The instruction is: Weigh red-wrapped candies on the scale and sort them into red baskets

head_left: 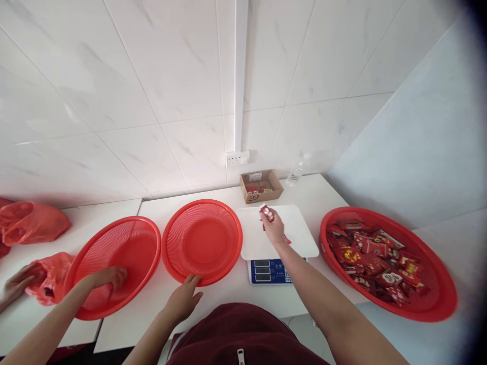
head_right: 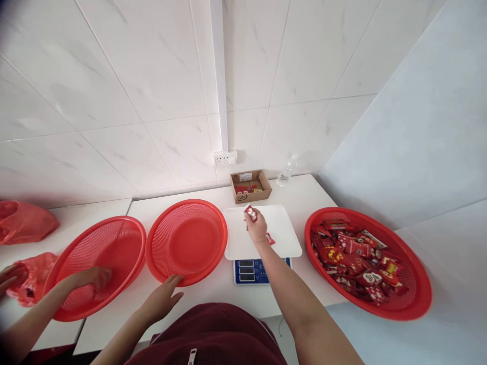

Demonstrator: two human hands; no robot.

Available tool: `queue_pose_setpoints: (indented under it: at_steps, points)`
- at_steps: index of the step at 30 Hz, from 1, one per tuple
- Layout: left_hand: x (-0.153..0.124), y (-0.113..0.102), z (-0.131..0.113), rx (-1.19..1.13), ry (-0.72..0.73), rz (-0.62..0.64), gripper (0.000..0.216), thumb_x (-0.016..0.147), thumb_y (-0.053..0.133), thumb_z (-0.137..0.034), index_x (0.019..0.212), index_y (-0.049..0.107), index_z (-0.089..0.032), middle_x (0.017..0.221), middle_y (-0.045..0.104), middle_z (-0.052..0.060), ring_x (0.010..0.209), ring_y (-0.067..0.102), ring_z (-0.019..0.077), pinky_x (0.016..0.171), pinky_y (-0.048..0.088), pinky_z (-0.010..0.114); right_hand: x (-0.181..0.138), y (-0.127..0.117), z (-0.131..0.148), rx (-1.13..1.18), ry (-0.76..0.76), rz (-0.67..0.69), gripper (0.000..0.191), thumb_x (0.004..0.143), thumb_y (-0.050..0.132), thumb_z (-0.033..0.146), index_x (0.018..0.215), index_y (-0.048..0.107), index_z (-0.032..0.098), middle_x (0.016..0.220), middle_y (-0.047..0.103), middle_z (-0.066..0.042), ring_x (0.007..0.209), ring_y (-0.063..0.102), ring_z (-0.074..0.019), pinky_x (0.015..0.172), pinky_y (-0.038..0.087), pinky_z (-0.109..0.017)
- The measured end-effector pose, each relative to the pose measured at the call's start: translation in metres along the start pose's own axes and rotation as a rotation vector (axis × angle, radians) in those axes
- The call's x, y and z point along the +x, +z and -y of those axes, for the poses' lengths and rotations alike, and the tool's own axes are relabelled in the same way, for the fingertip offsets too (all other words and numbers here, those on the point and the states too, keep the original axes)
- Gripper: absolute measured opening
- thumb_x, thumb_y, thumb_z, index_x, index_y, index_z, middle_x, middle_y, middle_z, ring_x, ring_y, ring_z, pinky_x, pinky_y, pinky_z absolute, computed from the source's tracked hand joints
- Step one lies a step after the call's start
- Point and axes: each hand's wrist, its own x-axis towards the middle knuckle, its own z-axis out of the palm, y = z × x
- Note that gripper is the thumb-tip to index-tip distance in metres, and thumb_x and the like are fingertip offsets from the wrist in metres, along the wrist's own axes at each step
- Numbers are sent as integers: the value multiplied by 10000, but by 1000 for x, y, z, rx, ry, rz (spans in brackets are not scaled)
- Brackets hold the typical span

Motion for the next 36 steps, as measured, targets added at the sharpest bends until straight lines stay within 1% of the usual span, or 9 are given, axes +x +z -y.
queue_pose_setpoints:
  at_steps: [4,8,11,15,19,25,31,33,36]
  points:
    - [1,-3,-1,2,12,16,497,825,413,-251,1313,436,-155,1403,420,124,1209,485,250,976,385,372,-31,36,48,166,-122,351,506,808,444,516,1207,509,211,996,652,-59,801,644,-193,749,507,-357]
    - [3,-4,1,-1,30,15,485,818,423,-254,1298,453,-184,1379,456,97,1202,490,234,987,376,354,-48,45,66,-152,-451,563,571,817,476,526,1312,446,243,1327,492,-105,1215,454,-253,959,405,-416]
    - [5,-3,4,11,22,18,488,825,417,-263,1302,448,-168,1376,461,103,1207,486,234,987,376,350,-46,23,46,-467,-456,474,522,840,482,444,1308,463,212,1378,436,-135,1283,365,-274,1008,346,-443]
    - [8,2,6,6,35,0,488,829,419,-257,1308,446,-170,1379,460,108,1195,498,235,986,374,347,-43,-26,-11,-745,-280,269,424,844,484,301,1253,528,197,1362,446,-155,1286,337,-322,985,336,-498]
    - [13,4,-2,6,101,20,519,822,434,-245,1335,415,-165,1394,440,119,1204,491,230,987,372,345,-44,-59,-47,-597,-118,222,321,833,455,199,1100,634,198,1241,539,-143,1176,447,-304,946,374,-471]
    - [23,3,-31,188,178,51,496,863,367,-221,1350,371,-126,1343,483,162,1151,533,259,913,424,367,-36,-41,-16,-307,40,183,273,765,464,95,911,680,177,949,663,-82,906,603,-205,851,469,-368]
    - [35,-1,-41,256,185,53,420,891,307,-226,1283,428,-141,1149,622,156,1030,603,288,797,466,401,-65,5,45,-50,-142,397,332,773,584,273,1102,618,249,1112,649,-22,939,622,-145,767,518,-261]
    - [39,-5,-38,242,168,51,397,896,305,-243,1253,454,-151,1150,626,149,1035,601,288,800,463,407,-75,3,50,36,-256,445,368,776,584,297,1142,596,256,1181,609,-47,1034,587,-170,810,511,-299]
    - [46,-15,-30,222,123,22,402,906,274,-261,1247,455,-147,1147,626,161,1028,605,298,795,462,417,-79,-26,31,-25,-237,311,353,797,543,281,1144,589,242,1205,587,-60,1108,540,-181,867,488,-330]
